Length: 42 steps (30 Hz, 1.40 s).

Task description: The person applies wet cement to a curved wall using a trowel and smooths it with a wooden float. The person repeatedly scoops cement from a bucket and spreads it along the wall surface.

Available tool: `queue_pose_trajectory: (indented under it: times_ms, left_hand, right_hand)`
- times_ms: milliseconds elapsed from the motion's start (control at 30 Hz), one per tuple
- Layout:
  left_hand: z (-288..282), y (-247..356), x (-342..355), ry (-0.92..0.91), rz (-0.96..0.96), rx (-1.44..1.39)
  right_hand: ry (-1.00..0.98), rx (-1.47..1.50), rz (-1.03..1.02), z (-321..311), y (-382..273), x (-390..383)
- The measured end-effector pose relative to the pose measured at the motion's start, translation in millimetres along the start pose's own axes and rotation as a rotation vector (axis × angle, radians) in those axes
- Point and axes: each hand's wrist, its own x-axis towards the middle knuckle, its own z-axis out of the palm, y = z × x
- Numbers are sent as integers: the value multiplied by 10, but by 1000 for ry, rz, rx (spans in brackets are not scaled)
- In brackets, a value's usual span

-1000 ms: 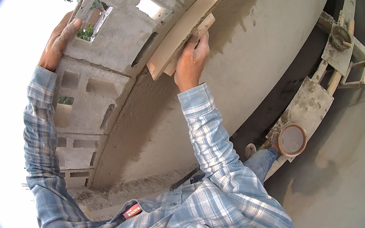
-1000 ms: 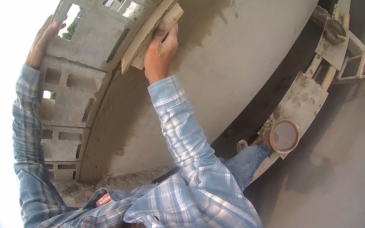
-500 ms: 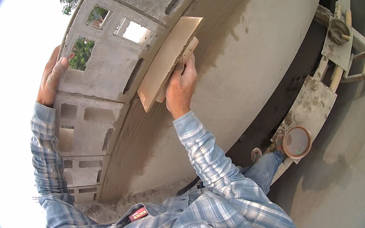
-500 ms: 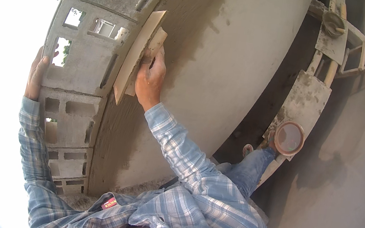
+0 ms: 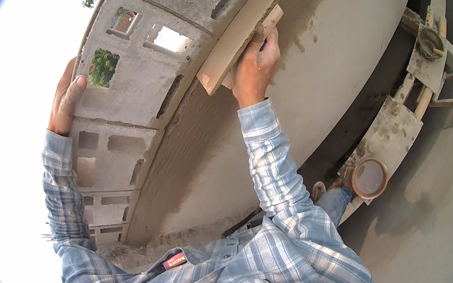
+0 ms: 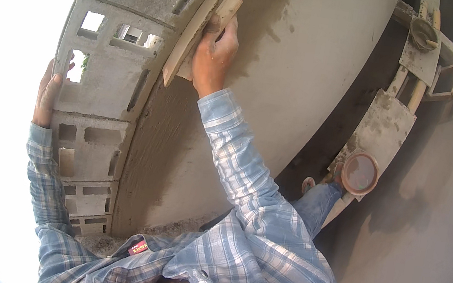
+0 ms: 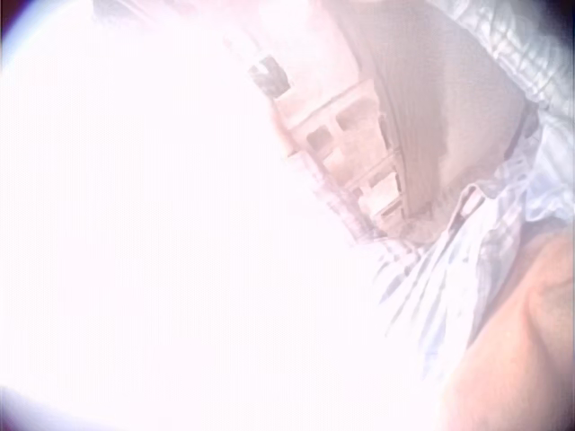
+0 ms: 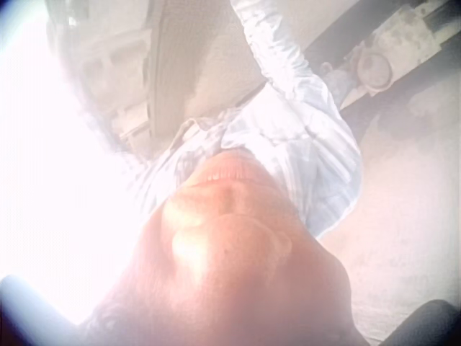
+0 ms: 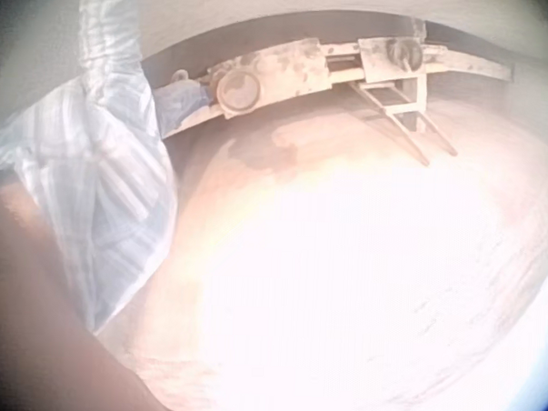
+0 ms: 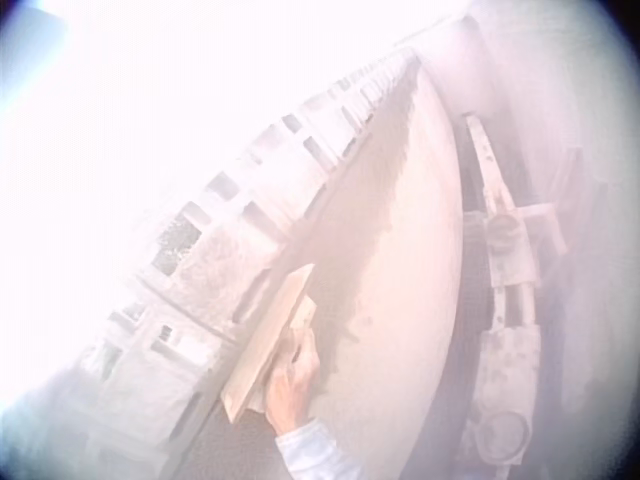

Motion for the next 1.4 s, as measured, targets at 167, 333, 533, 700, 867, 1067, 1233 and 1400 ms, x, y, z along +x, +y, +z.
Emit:
queue_pose_trajectory:
  times_ms: [167, 333, 533, 700, 867, 1067, 1233, 1400]
  left_hand:
    - [-42, -40, 160, -14, 37, 12]
    - [11, -61, 128, -25, 50, -53]
    - [1, -64, 116, -46, 48, -59]
    - [-19, 96, 98, -52, 64, -91]
    - [-10, 57, 110, -57, 71, -82]
    - [-19, 73, 115, -61, 54, -36]
    - [-11, -24, 64, -2, 17, -6]
    - [-6, 229, 106, -58, 19, -35]
  right_hand:
    - [-11, 189, 119, -99, -58, 80]
    - [-158, -54, 147, -23, 42, -1266]
    - [-13, 155, 130, -275, -52, -1302]
    - [-34, 275, 109, -240, -164, -387]
    - [-53, 193, 181, -104, 0, -486]
    - [-43, 50, 94, -35, 68, -658]
    - [19, 23, 21, -14, 45, -119]
    - [32, 1, -14, -98, 39, 305]
